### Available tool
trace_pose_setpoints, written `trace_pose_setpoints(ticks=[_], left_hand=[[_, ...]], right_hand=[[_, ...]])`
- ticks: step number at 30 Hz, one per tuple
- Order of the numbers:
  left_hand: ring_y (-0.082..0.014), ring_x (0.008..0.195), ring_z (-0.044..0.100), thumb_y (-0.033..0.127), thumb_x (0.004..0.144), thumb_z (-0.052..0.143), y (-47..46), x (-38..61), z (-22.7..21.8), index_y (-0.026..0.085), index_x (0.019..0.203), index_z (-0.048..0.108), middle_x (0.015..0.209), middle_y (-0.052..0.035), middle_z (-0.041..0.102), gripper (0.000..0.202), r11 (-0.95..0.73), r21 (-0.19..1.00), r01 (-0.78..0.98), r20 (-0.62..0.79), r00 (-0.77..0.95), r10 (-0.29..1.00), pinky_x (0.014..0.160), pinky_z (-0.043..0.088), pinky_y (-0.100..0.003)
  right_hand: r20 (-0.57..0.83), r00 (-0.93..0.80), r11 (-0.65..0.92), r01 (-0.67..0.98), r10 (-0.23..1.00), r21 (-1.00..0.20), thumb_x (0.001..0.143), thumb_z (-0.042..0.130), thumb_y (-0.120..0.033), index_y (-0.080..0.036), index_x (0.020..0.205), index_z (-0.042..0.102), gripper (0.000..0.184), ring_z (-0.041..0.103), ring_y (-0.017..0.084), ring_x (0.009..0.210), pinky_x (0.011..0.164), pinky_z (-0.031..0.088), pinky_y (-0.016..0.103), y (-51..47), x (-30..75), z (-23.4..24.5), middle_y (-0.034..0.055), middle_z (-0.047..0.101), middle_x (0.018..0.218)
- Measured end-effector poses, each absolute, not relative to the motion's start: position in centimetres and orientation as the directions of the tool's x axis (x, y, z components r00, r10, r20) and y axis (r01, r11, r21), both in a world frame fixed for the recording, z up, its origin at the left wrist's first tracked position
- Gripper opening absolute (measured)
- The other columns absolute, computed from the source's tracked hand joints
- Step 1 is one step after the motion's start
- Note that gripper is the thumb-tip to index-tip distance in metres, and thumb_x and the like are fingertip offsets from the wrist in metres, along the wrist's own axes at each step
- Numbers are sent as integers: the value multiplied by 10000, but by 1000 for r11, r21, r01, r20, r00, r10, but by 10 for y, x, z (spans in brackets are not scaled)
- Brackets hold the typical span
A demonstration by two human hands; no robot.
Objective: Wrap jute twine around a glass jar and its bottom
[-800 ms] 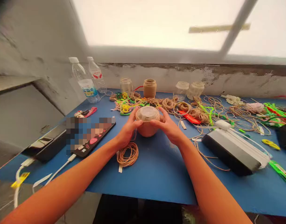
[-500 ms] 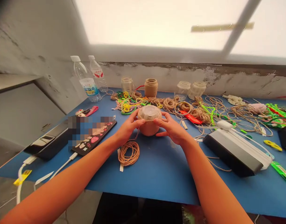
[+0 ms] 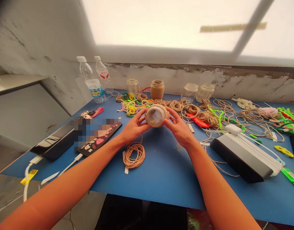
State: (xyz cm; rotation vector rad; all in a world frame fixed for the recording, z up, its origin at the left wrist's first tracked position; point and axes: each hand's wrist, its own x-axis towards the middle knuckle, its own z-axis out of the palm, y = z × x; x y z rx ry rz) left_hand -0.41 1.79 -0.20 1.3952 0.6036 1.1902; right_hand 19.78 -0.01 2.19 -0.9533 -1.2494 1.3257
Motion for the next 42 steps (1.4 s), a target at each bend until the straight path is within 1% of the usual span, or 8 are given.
trace_pose_setpoints(ticks=[5, 12, 16, 20, 24, 29, 37, 42], left_hand=[[-260, 1160, 555, 219, 700, 772, 23, -5, -5, 239, 1364, 503, 1477, -129, 402, 718, -244, 959, -142, 277, 296, 914, 934, 515, -375], [-175, 1006, 619, 106, 652, 650, 19, -6, 6, 211, 1255, 570, 1265, -67, 592, 618, -18, 955, -296, 106, 284, 953, 909, 490, -308], [-139, 855, 666, 245, 778, 606, 16, -7, 14, 170, 1068, 592, 1076, -52, 673, 300, 155, 896, -417, -29, 295, 955, 849, 502, -273], [-128, 757, 674, 411, 825, 654, 14, -9, 17, 176, 1030, 568, 1037, -44, 682, 324, 208, 863, -460, -52, 329, 943, 763, 518, -261], [-195, 870, 678, 488, 789, 724, 10, -8, 16, 166, 1153, 538, 1087, -96, 684, 520, 247, 819, -518, -18, 407, 913, 781, 526, -315], [-240, 960, 666, 343, 694, 843, 8, -5, 14, 246, 1325, 364, 1176, -81, 655, 798, 224, 799, -559, -44, 318, 947, 790, 524, -365], [-245, 1104, 639, 431, 800, 658, 13, -11, 23, 171, 1154, 613, 1155, -75, 698, 441, 224, 733, -642, 53, 383, 922, 962, 514, -381], [-283, 1181, 610, 448, 835, 600, 12, -13, 25, 176, 1153, 617, 1179, -87, 702, 419, 209, 697, -686, 83, 366, 927, 982, 511, -412]], right_hand=[[86, -75, 71, -187, 993, -980, 692, 819, -560, -374, 1115, 669, 486, 478, 266, 1341, 1123, 413, 479, 3, 194, 19, -34, 634, 1295], [12, 52, 17, -98, 999, -995, 612, 845, -595, -376, 1327, 460, 841, 505, 295, 1316, 1008, 534, 439, 6, 190, 11, 63, 456, 1439], [52, 27, 53, -41, 998, -998, 631, 837, -569, -335, 1222, 517, 711, 544, 313, 1265, 972, 551, 468, 5, 190, 11, 71, 496, 1417], [184, 42, 184, -2, 982, -983, 619, 858, -519, -322, 1165, 556, 655, 527, 301, 1281, 1079, 455, 488, 5, 188, 13, 46, 556, 1369], [295, -38, 295, 3, 955, -956, 640, 863, -455, -345, 1176, 562, 625, 425, 291, 1378, 1079, 453, 465, 1, 182, 20, 32, 543, 1392], [338, -80, 338, -6, 938, -941, 634, 875, -427, -355, 1159, 577, 608, 433, 270, 1369, 1121, 407, 435, -5, 172, 24, 11, 545, 1377], [-15, -345, 27, 117, 939, -993, 735, 794, -430, -272, 1164, 610, 493, 646, 266, 1071, 963, 501, 486, -8, 166, 10, 61, 711, 1137], [-14, -370, 12, 66, 929, -998, 725, 801, -375, -261, 1169, 615, 494, 649, 232, 1058, 958, 484, 422, -13, 160, 11, 51, 713, 1157]])
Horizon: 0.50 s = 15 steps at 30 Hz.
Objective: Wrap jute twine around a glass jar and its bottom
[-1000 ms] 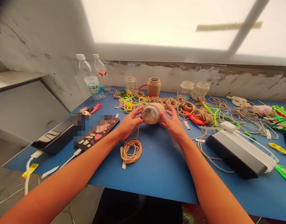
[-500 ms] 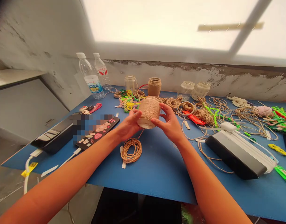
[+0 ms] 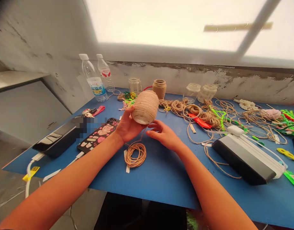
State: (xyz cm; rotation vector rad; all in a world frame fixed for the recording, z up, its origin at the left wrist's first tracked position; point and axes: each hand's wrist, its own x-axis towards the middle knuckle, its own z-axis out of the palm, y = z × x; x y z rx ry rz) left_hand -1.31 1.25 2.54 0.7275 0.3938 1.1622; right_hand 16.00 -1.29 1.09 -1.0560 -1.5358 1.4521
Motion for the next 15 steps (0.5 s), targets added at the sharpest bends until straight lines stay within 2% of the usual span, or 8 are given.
trace_pose_setpoints(ticks=[5, 10, 12, 15], left_hand=[[-287, 1160, 620, 461, 849, 556, 13, -16, 26, 165, 1181, 609, 1173, -96, 707, 447, 259, 682, -684, 53, 399, 915, 978, 511, -421], [-269, 1142, 624, 429, 830, 599, 12, -14, 22, 156, 1196, 607, 1181, -98, 696, 457, 260, 714, -650, 88, 451, 888, 986, 495, -395], [-281, 1150, 616, 387, 771, 687, 11, -10, 20, 166, 1255, 564, 1212, -105, 676, 546, 200, 767, -610, 113, 435, 894, 985, 487, -409], [-285, 1119, 622, 307, 647, 829, 8, -3, 15, 206, 1365, 441, 1191, -101, 661, 823, 84, 848, -524, 134, 364, 922, 968, 481, -426]], right_hand=[[-18, -266, -20, -4, 964, -1000, 777, 730, -508, -258, 1023, 652, 359, 641, 249, 1058, 839, 503, 381, -12, 163, 15, 46, 696, 1156], [-59, -124, -79, -160, 990, -984, 777, 676, -626, -306, 997, 626, 391, 636, 252, 1075, 813, 531, 351, -6, 170, 18, 21, 703, 1076], [-32, -92, -49, -188, 995, -981, 781, 649, -659, -312, 1011, 628, 417, 642, 260, 1075, 836, 544, 362, -4, 173, 19, 25, 714, 1044], [18, -91, -2, -215, 996, -977, 801, 617, -670, -301, 1073, 625, 459, 639, 281, 1124, 901, 547, 396, -3, 176, 20, 41, 717, 1107]])
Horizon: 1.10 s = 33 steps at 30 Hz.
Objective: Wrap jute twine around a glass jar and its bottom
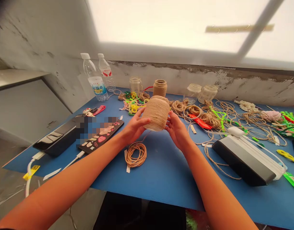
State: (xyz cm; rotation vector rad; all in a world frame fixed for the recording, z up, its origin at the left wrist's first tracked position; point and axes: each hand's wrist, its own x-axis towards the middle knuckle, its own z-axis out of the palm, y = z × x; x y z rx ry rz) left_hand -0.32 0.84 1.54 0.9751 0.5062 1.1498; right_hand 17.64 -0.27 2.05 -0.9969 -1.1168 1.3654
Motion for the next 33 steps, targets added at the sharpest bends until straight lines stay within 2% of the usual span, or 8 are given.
trace_pose_setpoints(ticks=[4, 9, 13, 18, 21, 25, 30, 33], left_hand=[[-310, 1188, 572, 276, 537, 920, 3, 4, 7, 243, 1389, 396, 1307, -116, 578, 1000, -149, 936, -319, 253, 313, 915, 993, 471, -433], [-324, 1296, 487, 309, 582, 915, 2, 4, -2, 257, 1420, 389, 1448, -124, 472, 991, -342, 927, -156, 376, 373, 848, 1075, 425, -440], [-314, 1256, 522, 323, 574, 922, 6, 3, -2, 271, 1414, 394, 1494, -132, 414, 994, -249, 949, -196, 312, 438, 843, 1027, 463, -432], [-312, 1215, 565, 512, 747, 780, 7, 5, 4, 205, 1389, 421, 1327, -153, 591, 797, 73, 952, -299, 72, 449, 891, 1009, 461, -447], [-311, 1231, 558, 625, 831, 636, 8, 5, 6, 180, 1282, 552, 1295, -133, 628, 638, 155, 940, -304, 10, 478, 878, 1029, 444, -423], [-306, 1213, 574, 711, 841, 548, 9, 0, 7, 239, 1284, 581, 1257, -96, 658, 648, 219, 936, -276, -24, 570, 821, 962, 486, -404], [-239, 932, 661, 641, 770, 700, 5, -6, 10, 246, 1297, 538, 1110, -96, 672, 678, 206, 949, -237, -26, 593, 805, 739, 535, -333], [-234, 952, 654, 570, 748, 760, 3, -6, 12, 238, 1275, 541, 1119, -97, 659, 660, 214, 945, -248, -27, 592, 806, 745, 532, -326]], right_hand=[[74, -130, 42, -235, 989, -971, 781, 685, -625, -318, 1210, 569, 540, 570, 294, 1264, 1006, 508, 441, -6, 174, 20, 30, 644, 1329], [112, -87, 92, -207, 990, -974, 683, 817, -508, -313, 1209, 560, 618, 510, 301, 1330, 1094, 442, 443, -7, 171, 18, 33, 604, 1388], [77, -84, 58, -201, 994, -978, 738, 764, -465, -322, 1216, 549, 543, 535, 310, 1299, 1059, 474, 478, -3, 178, 17, 30, 615, 1369], [59, -98, 41, -177, 993, -983, 707, 769, -468, -336, 1236, 521, 599, 559, 321, 1266, 1023, 496, 497, -2, 183, 17, 26, 633, 1333], [102, -124, 77, -191, 987, -979, 667, 795, -467, -322, 1225, 527, 636, 536, 324, 1290, 1063, 458, 484, -4, 182, 17, 31, 648, 1310], [114, -155, 74, -242, 981, -967, 649, 810, -464, -321, 1207, 546, 633, 519, 329, 1309, 1087, 432, 481, -7, 181, 19, 27, 645, 1320], [74, -189, 22, -262, 979, -965, 612, 811, -540, -313, 1196, 587, 666, 481, 368, 1340, 1068, 439, 526, -9, 181, 24, 41, 636, 1348], [78, -192, 28, -250, 978, -968, 626, 811, -529, -318, 1187, 601, 636, 482, 362, 1339, 1067, 437, 524, -7, 183, 26, 32, 644, 1335]])
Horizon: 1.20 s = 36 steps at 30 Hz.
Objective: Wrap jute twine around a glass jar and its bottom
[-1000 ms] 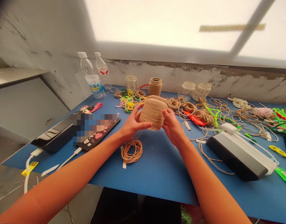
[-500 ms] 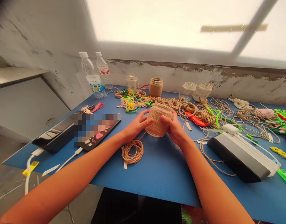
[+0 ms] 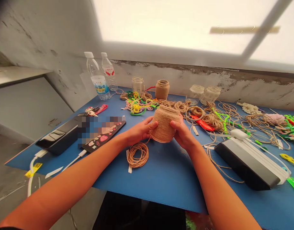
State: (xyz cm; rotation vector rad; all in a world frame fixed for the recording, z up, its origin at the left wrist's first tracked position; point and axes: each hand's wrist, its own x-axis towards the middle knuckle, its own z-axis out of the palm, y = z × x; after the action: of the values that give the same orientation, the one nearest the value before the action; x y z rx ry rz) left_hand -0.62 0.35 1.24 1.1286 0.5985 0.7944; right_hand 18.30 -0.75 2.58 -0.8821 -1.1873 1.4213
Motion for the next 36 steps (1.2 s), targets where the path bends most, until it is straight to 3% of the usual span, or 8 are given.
trace_pose_setpoints(ticks=[6, 10, 13, 22, 27, 30, 32, 36], left_hand=[[-287, 1084, 628, 391, 663, 865, 6, -2, 9, 212, 1397, 391, 1176, -126, 655, 892, 131, 956, -260, 14, 490, 872, 927, 498, -431], [-291, 1267, 513, 282, 573, 912, 7, 2, 4, 199, 1397, 385, 1394, -128, 539, 982, -116, 976, -186, 177, 360, 916, 1063, 421, -414], [-275, 1272, 505, 289, 590, 898, 10, 1, 2, 217, 1363, 421, 1387, -89, 545, 911, -257, 961, -102, 276, 275, 921, 1083, 393, -391], [-307, 1293, 451, 193, 487, 898, 25, -8, -11, 197, 1369, 395, 1379, -117, 496, 1015, -412, 903, 125, 390, 167, 906, 1100, 356, -415], [-314, 1275, 451, 203, 478, 909, 28, -9, -12, 195, 1329, 454, 1350, -112, 504, 965, -402, 900, 168, 378, 155, 913, 1098, 352, -429], [-313, 1260, 458, 210, 487, 906, 29, -9, -12, 198, 1347, 431, 1336, -112, 505, 982, -374, 912, 170, 361, 104, 927, 1084, 363, -437], [-306, 1251, 465, 200, 497, 897, 28, -9, -11, 205, 1349, 424, 1324, -104, 509, 975, -366, 915, 170, 357, 78, 931, 1079, 368, -435], [-297, 1224, 482, 177, 502, 886, 27, -9, -8, 213, 1333, 433, 1293, -91, 513, 946, -345, 919, 191, 340, 60, 939, 1056, 387, -427]], right_hand=[[135, -209, 93, -198, 969, -976, 737, 743, -356, -329, 1174, 606, 458, 497, 271, 1323, 1122, 371, 430, -1, 189, 22, -17, 662, 1291], [127, -123, 94, -244, 984, -965, 686, 723, -210, -346, 1167, 587, 518, 603, 199, 1151, 1047, 427, 352, 2, 187, 20, -57, 719, 1103], [128, -86, 106, -225, 988, -969, 684, 723, -209, -324, 1093, 602, 442, 638, 184, 1059, 1010, 454, 353, 2, 183, 21, -60, 731, 1038], [151, -47, 157, 178, 987, -972, 688, 710, -365, -255, 1091, 631, 425, 636, 246, 1054, 861, 497, 391, -1, 179, 25, 40, 735, 1105], [103, 104, 43, 466, 989, -884, 782, 548, -377, -202, 767, 644, 200, 585, 189, 682, 637, 434, 329, -6, 182, 28, 13, 659, 692], [-27, -141, 51, 520, 990, -853, 748, 651, -367, -190, 673, 688, 195, 581, 184, 633, 632, 440, 324, -18, 174, 29, 0, 648, 620], [-66, -372, 175, 577, 926, -798, 798, 649, -402, -201, 907, 736, 245, 624, 209, 770, 713, 474, 343, -27, 164, 27, 26, 718, 869], [-35, -536, 356, 607, 844, -710, 767, 746, -392, -188, 1185, 671, 472, 590, 289, 1095, 949, 468, 425, -37, 145, 19, 106, 656, 1208]])
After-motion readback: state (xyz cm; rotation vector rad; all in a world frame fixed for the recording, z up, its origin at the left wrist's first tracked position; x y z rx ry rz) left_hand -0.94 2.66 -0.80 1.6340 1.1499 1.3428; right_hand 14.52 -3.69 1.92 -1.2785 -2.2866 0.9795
